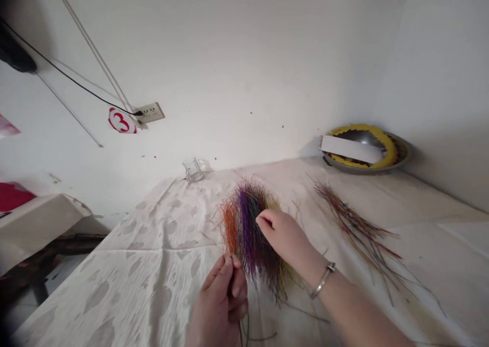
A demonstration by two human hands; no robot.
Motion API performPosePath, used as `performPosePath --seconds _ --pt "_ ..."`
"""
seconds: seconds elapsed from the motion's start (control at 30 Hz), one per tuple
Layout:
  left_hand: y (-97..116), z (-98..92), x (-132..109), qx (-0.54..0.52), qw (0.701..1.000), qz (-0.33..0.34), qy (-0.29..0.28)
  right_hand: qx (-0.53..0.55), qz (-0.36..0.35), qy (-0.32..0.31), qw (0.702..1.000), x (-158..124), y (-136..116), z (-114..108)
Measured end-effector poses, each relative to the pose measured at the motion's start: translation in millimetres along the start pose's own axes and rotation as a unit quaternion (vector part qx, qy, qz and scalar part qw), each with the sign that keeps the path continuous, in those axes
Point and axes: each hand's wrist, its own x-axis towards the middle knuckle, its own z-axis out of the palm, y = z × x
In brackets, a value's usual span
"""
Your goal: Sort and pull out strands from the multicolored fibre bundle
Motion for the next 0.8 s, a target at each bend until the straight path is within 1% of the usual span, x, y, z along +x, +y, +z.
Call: performPosePath --seconds 0.1,0.17,0.3,0.4,0.5,0.6,0.7,0.77,0.8 --pt "-0.7 -8.6 5.5 -0.019 0.999 0.017 0.024 -0.05 0.002 -0.02 0.999 2.2 9.7 23.0" --pt "-0.1 -15.7 7.7 -0.028 0.999 0.022 0.026 -0.079 0.003 -0.023 0.997 -0.5 11.0 37.0" --pt "2.2 -28.7 8.7 -0.033 0.999 0.002 -0.006 -0.117 -0.007 -0.024 0.993 -7.5 8.5 56.0" --pt "3.6 -32.5 7.1 -0.039 0.999 -0.017 -0.026 -0.122 -0.011 -0.034 0.992 -8.5 9.5 61.3" --pt "4.3 -32.0 5.4 -0.043 0.998 -0.032 -0.031 -0.103 -0.002 -0.043 0.994 -4.7 12.5 58.6" --pt "3.9 -30.8 4.6 -0.046 0.998 -0.029 -0.014 -0.068 0.012 -0.044 0.997 -1.0 9.5 46.0" --pt "2.7 -30.0 4.1 -0.05 0.999 -0.013 -0.001 -0.024 0.013 -0.047 0.999 -3.2 -5.4 24.5" --pt "1.9 -29.0 3.7 -0.052 0.999 0.0 -0.003 0.006 0.008 -0.063 0.998 -8.6 -19.8 9.6" --pt "1.7 -28.2 3.4 -0.054 0.998 0.007 -0.007 0.028 0.006 -0.082 0.996 -12.1 -27.1 3.4"
